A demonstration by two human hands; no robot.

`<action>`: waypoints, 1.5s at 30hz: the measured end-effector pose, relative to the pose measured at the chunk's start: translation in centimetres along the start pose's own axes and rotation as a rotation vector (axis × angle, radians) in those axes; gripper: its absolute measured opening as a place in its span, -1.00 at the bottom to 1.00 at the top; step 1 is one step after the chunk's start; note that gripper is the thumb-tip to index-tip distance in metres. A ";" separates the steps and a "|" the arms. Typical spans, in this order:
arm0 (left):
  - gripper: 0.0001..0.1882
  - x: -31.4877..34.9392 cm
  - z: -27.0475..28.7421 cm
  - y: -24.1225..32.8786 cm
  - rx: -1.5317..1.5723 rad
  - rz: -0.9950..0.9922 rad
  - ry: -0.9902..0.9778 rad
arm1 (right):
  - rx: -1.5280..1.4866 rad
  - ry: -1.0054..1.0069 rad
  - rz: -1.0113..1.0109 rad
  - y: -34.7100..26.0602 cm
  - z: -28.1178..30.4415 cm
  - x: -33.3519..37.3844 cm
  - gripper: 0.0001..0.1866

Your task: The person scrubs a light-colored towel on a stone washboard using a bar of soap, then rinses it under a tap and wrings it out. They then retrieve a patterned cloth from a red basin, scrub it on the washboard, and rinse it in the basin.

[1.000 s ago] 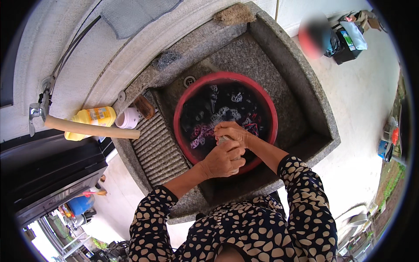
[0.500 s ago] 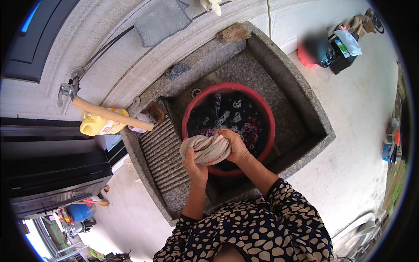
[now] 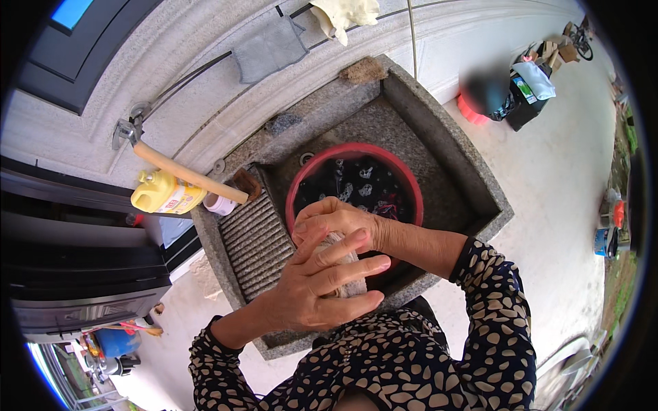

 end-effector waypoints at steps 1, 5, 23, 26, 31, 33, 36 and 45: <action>-0.90 -0.6 0.4 0.8 -0.018 -0.021 -0.037 | 0.072 0.008 0.000 -1.2 -1.1 0.1 -0.71; -0.91 -2.5 0.5 2.7 -0.119 -0.139 -0.188 | 0.294 0.007 -0.130 -4.5 -3.3 1.4 -0.74; -0.90 6.5 -13.3 -7.0 -0.120 -0.156 -0.449 | 0.697 0.352 -0.138 6.5 9.8 -2.5 -0.83; -0.90 8.5 -15.8 -8.0 -0.095 -0.127 -0.498 | 0.618 0.414 -0.230 9.1 11.8 -2.9 -0.83; -0.93 11.4 -20.0 -8.9 -0.113 -0.105 -0.586 | 0.456 0.494 -0.362 14.4 15.0 -3.6 -0.81; -0.89 12.0 -20.3 -8.9 -0.110 -0.078 -0.515 | 0.396 0.522 -0.414 15.3 15.6 -3.9 -0.82; -0.84 11.9 -18.2 -8.9 -0.148 0.016 -0.356 | 0.069 0.510 -0.382 15.7 16.0 -3.7 -0.81; -0.75 16.0 -11.4 -7.3 0.430 1.132 1.346 | -0.299 0.303 0.023 9.3 7.5 -0.5 -0.79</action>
Point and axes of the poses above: each hand's wrist, its own x-axis away from the middle knuckle, its own z-axis out of the back of the hand, y = z × x, the point moved 2 cm from there along -x, towards the middle knuckle, and after that the axes turned 14 degrees about -z, right-handed, at the moved point
